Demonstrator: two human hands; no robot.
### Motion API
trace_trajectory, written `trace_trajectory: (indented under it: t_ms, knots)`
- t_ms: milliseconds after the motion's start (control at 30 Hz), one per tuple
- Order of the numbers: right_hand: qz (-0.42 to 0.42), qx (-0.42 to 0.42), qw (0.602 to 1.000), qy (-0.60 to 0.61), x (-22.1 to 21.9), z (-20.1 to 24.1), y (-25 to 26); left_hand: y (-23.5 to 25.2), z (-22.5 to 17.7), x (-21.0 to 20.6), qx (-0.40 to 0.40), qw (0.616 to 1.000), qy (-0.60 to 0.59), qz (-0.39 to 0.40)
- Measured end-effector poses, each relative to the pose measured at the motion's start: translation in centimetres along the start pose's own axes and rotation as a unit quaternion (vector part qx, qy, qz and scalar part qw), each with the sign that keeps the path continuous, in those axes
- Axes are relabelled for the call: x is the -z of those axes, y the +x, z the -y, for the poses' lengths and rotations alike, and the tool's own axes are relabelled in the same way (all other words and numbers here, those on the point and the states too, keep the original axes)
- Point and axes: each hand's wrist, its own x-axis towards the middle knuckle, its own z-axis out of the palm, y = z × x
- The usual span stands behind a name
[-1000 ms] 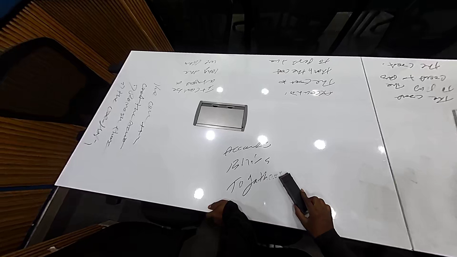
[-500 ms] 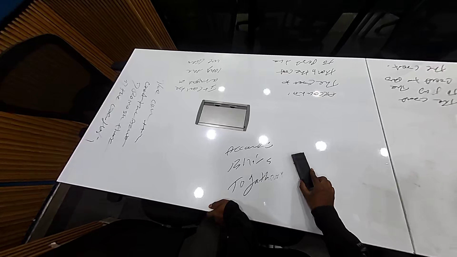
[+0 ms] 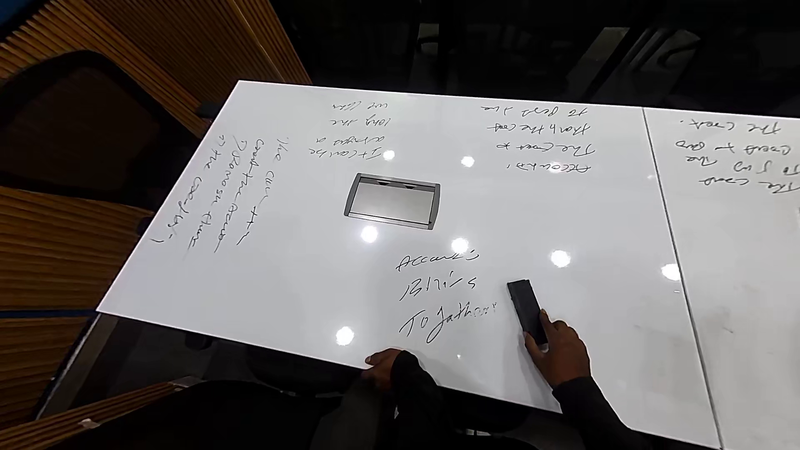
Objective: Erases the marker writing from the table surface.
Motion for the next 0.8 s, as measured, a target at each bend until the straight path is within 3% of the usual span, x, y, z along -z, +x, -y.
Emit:
trace_trajectory:
  t_ms: [167,367,667,800]
  knots:
    - [-0.006,0.032,0.999,0.005,-0.9,-0.3,-2.3,-0.1,0.0,-0.2,0.009,0.999,-0.034,-0.014]
    - [-0.051,0.044,0.998,0.015,-1.8,0.9,0.3,0.0,0.2,-0.4,0.008,0.998,-0.045,-0.032]
    - [0.046,0.058,0.997,0.006,-0.8,4.0,6.0,0.1,0.3,-0.3,-0.006,1.000,-0.005,-0.024]
    - [0.084,0.129,0.988,0.004,-0.3,4.5,6.2,0.6,0.8,-1.2,-0.007,0.999,-0.029,-0.034]
